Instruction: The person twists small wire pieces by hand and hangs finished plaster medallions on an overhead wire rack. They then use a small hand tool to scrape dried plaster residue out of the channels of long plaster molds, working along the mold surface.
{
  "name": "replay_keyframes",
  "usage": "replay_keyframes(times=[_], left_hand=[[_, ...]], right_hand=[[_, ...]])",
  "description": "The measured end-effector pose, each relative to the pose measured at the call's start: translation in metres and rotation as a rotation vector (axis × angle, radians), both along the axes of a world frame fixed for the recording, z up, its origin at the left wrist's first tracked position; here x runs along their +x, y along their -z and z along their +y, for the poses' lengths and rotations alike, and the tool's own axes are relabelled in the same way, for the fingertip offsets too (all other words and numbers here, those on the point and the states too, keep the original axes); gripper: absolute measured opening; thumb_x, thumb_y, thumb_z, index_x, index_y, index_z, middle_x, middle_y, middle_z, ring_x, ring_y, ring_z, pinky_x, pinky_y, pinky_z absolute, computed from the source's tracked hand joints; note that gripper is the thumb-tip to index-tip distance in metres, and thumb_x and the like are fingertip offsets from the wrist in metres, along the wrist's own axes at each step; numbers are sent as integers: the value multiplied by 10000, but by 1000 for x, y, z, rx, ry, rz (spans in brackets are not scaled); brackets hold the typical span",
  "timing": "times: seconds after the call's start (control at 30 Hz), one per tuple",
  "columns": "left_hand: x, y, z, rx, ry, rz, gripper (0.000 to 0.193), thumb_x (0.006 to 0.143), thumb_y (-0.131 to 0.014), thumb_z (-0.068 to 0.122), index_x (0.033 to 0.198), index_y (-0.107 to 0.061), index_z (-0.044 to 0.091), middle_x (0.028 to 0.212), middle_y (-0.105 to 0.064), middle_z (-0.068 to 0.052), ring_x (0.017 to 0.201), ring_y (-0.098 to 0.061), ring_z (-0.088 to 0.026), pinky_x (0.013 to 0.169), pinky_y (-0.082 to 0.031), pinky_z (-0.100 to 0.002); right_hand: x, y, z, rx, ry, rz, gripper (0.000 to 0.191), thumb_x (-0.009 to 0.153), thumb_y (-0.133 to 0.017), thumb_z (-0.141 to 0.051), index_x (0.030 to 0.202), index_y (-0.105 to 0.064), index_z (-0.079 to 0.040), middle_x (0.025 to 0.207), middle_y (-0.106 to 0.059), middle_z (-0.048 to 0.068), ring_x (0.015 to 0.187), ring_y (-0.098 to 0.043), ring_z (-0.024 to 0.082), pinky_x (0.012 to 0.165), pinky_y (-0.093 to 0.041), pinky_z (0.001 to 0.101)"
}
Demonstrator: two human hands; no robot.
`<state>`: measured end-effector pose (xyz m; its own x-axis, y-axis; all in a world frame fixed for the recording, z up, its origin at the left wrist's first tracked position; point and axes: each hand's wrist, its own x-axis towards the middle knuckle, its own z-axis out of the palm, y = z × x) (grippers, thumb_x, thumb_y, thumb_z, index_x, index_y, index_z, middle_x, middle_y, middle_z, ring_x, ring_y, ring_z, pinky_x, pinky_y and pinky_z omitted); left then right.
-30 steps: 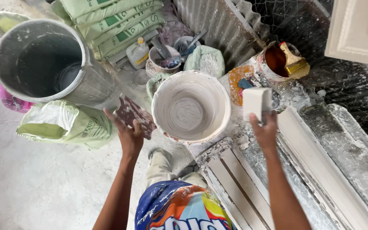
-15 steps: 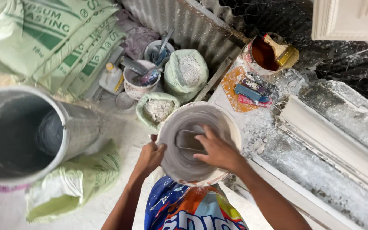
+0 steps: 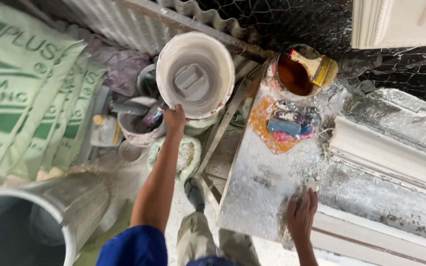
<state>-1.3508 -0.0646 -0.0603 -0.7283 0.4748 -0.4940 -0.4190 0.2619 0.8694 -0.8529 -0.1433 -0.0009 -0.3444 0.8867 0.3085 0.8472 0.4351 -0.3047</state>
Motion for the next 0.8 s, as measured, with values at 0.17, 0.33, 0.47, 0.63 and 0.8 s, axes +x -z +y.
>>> replay_keyframes(times=[0.17,0.33,0.47,0.63,0.8], left_hand=[[23,88,79,-46,-149,-286,582,961,-540,209,1458,-443,-79,1343,-616,-264,1024,-721,-370,713,-694,-484],[52,133,79,50,-129,-624,697,965,-587,358,1545,-249,169,1489,-458,-143,1274,-542,-371,924,-555,-558],[78,117,37,173,-49,-608,650,1017,-550,490,1520,-377,117,1513,-452,-168,1314,-522,-381,963,-549,-533],[142,28,-72,82,174,70,413,1121,-458,95,1495,-579,-31,1227,-624,-127,979,-498,-234,846,-486,-445],[220,-73,-106,450,475,-343,354,1043,-469,67,1387,-545,23,1225,-635,-86,1065,-679,-192,931,-616,-371]], right_hand=[[-4,23,0,-129,181,-76,470,993,-534,-202,1392,-486,41,1456,-487,277,1382,-437,461,1161,-351,563],[-15,15,9,-137,183,-56,426,994,-541,-181,1359,-514,36,1416,-518,252,1362,-458,454,1158,-363,551],[-23,6,15,-137,206,-59,416,983,-554,-175,1345,-530,28,1405,-528,238,1360,-463,448,1169,-353,547],[-41,-20,9,-208,179,-7,438,973,-581,-224,1354,-533,-15,1429,-503,229,1375,-436,447,1146,-346,535],[-86,-43,-6,-1237,412,1414,520,941,-512,-345,1426,-325,-356,1364,-608,153,1127,-684,355,955,-540,478]])
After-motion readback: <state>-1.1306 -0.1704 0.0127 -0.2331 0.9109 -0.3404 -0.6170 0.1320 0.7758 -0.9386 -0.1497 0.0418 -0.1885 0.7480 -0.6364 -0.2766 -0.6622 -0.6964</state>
